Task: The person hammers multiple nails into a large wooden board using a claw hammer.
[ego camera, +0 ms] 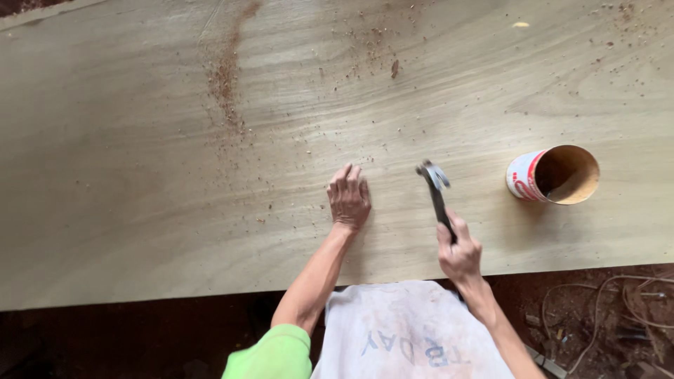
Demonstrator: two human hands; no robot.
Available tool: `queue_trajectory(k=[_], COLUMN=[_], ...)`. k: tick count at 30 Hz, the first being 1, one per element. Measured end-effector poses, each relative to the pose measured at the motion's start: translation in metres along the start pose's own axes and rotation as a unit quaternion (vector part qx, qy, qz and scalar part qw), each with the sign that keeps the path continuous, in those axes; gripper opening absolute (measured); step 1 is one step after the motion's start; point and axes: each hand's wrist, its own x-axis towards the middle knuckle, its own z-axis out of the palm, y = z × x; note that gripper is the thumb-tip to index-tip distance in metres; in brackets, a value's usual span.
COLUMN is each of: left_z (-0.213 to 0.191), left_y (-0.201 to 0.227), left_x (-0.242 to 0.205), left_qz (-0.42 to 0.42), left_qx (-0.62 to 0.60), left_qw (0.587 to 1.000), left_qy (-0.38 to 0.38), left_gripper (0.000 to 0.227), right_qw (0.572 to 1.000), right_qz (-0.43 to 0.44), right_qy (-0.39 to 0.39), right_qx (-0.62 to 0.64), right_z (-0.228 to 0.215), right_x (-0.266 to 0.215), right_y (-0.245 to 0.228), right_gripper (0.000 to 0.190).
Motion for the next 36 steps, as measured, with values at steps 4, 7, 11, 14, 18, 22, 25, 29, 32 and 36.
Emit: queue_trajectory(k=[4, 7, 11, 14, 18, 22, 25, 29, 32, 36], left_z=[-0.007, -0.013, -0.012, -0.01, -0.013, -0.018, -0.021, -0.024, -0.026, -0.031], left_y=[0.001, 0.008, 0.007, 0.004, 0.003, -0.007, -0.035, -0.078, -0.088, -0.085], left_x=[0.007, 0.013, 0.014, 0.014, 0.012, 0.018, 0.027, 0.054, 0.059, 0.062], left_qz=[-0.025, -0.035, -0.036, -0.024, -0.034, -0.007, 0.03, -0.001, -0.038, -0.075], left_qx=[-0.005, 0.016, 0.018, 0.028, 0.022, -0.013, -0.03, 0.004, 0.01, -0.005], left_qw=[0.999, 0.999, 0.998, 0.998, 0.997, 0.997, 0.991, 0.99, 0.99, 0.986], left_qy=[-0.02, -0.035, -0.044, -0.058, -0.065, -0.072, -0.128, -0.138, -0.132, -0.151], left_gripper=[0.031, 0.031, 0.031, 0.033, 0.032, 0.034, 0.038, 0.044, 0.045, 0.045], right_qw=[0.998, 0.993, 0.999, 1.0, 0.999, 0.997, 0.999, 0.995, 0.995, 0.991], right_qz=[-0.014, -0.12, -0.002, 0.004, -0.013, -0.053, 0.019, 0.04, -0.048, -0.127], right_qy=[-0.059, 0.001, -0.048, 0.014, 0.01, 0.022, -0.02, -0.083, -0.087, -0.044], right_qx=[-0.009, -0.013, 0.024, -0.026, -0.039, -0.052, -0.017, -0.032, 0.02, -0.004], right_z=[0.036, 0.048, 0.047, 0.041, 0.031, 0.033, 0.038, 0.063, 0.092, 0.105], right_x=[0.037, 0.038, 0.034, 0.019, 0.014, 0.003, 0.001, -0.001, 0.0, 0.01], right_y=[-0.019, -0.023, -0.015, -0.007, 0.0, -0.008, -0.012, -0.026, -0.041, -0.056], right_gripper=[0.033, 0.031, 0.034, 0.031, 0.03, 0.03, 0.03, 0.033, 0.029, 0.03])
